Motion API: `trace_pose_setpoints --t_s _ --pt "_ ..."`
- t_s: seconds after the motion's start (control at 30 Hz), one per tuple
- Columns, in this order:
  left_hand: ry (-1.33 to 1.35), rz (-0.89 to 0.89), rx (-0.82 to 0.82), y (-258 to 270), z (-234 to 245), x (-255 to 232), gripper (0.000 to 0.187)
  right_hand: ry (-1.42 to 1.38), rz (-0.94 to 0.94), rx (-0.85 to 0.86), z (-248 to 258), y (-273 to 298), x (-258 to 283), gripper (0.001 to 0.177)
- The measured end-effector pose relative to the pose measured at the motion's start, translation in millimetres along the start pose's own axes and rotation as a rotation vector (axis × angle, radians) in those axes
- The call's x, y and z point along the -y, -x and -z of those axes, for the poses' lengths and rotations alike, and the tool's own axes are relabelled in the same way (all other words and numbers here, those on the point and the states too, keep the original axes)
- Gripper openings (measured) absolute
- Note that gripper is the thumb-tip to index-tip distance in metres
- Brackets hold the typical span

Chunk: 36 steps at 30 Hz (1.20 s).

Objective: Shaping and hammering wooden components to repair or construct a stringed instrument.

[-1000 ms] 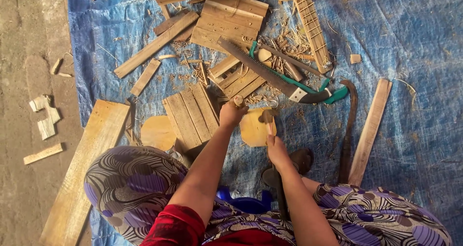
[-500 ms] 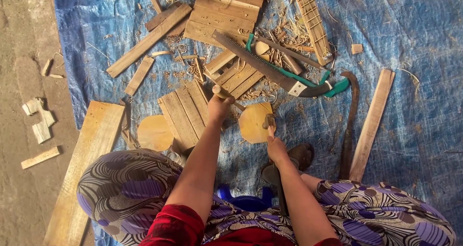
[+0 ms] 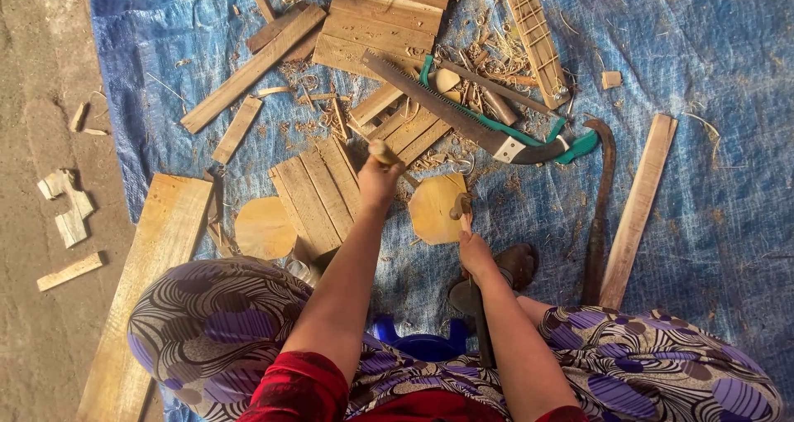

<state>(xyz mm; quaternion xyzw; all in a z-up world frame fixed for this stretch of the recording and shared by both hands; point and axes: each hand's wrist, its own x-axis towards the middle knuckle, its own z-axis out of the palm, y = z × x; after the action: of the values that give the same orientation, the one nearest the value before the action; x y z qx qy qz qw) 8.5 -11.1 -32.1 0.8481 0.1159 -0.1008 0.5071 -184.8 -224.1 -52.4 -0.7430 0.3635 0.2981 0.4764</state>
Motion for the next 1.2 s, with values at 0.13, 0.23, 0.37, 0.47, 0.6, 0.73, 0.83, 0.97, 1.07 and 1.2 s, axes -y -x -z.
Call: trace_pose_setpoints --t_s 0.13,0.23,0.37,0.47,0.6,0.73,0.83,0.97,1.07,1.2 --pt "-0.341 -0.301 0.010 19.0 -11.0 -21.9 0.042 0.010 0.011 0.004 -2.4 -2.3 -4.0 0.070" --pt "-0.523 -0.557 -0.129 27.8 -15.0 -27.0 0.053 -0.017 0.006 -0.015 -5.1 -30.5 -24.7 0.070" --pt "-0.546 -0.494 -0.243 22.7 -12.8 -35.4 0.055 -0.010 0.031 0.002 -4.9 -45.3 -35.1 0.067" --pt "-0.513 -0.397 -0.173 24.2 -11.2 -42.3 0.058 -0.047 0.035 -0.001 -5.0 -41.7 -32.9 0.065" --pt "-0.505 -0.389 -0.084 34.4 -10.6 -44.6 0.058 -0.046 0.045 0.021 3.7 12.8 10.0 0.063" --pt "-0.503 -0.400 -0.054 35.9 -12.5 -38.4 0.056 -0.045 0.042 0.009 0.1 -1.9 -1.1 0.065" --pt "-0.521 -0.380 -0.008 32.9 -11.9 -36.3 0.058 -0.069 0.034 -0.018 -2.8 -6.5 -4.9 0.065" --pt "-0.606 -0.391 0.032 25.5 -25.5 -19.8 0.062 -0.128 0.023 -0.023 -1.1 12.8 5.2 0.062" --pt "-0.669 -0.439 0.058 25.6 -32.3 -7.1 0.063 -0.182 0.041 -0.040 1.7 38.2 20.3 0.057" --pt "-0.671 -0.420 0.154 34.4 -20.7 -28.9 0.056 -0.268 0.301 -0.069 20.5 82.9 59.4 0.058"
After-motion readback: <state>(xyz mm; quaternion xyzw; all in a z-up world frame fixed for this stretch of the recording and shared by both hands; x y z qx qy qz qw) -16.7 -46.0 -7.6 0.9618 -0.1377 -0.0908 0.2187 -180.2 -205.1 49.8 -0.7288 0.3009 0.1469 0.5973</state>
